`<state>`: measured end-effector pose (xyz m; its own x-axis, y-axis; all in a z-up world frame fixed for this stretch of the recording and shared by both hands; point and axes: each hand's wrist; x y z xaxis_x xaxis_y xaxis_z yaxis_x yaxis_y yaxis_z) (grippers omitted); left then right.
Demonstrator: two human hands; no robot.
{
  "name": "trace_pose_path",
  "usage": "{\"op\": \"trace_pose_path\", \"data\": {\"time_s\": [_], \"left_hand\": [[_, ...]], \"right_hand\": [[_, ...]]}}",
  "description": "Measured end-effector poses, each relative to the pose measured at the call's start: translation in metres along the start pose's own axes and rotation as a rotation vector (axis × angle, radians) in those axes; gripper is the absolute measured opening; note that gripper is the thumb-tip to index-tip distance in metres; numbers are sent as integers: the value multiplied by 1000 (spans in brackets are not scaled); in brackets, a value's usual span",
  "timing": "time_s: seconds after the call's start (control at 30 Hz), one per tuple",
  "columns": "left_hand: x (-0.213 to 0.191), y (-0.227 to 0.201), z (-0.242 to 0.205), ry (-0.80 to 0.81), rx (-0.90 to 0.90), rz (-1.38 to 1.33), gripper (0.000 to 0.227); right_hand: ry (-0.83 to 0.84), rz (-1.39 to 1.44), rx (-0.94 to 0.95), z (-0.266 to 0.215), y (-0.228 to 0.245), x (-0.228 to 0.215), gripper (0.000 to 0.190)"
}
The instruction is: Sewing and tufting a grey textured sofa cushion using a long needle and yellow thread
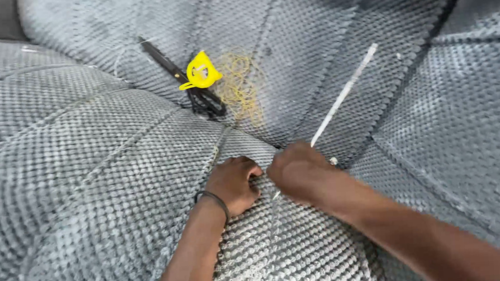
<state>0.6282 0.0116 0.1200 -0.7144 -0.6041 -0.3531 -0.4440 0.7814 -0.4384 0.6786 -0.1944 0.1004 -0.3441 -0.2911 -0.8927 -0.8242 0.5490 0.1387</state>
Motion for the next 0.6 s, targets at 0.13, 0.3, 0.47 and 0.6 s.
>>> {"op": "trace_pose_path", "data": {"time_s": [0.13, 0.3, 0.47, 0.6], "left_hand": [[-5, 3, -3, -37, -20, -61, 41], [-28, -20, -17, -23, -47, -167, 46], [-9, 10, 0, -81, -40, -102, 46], [-10, -1, -5, -108, -29, -176, 37]], "right_hand": [[-27, -161, -75, 11, -11, -51, 34], [70, -53, -38, 10, 15, -33, 31], [-140, 159, 25, 10, 45, 19, 39], [-343, 407, 134, -29, 2, -93, 15]]}}
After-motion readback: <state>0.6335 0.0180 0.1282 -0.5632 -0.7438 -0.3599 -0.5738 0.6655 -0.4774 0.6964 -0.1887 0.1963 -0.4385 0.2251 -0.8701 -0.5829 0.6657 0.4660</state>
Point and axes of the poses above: each hand's wrist, its own z-axis towards the middle knuckle, its own x-axis out of the palm, y = z × x, and after that the axes turned 10 degrees about -z, right-handed
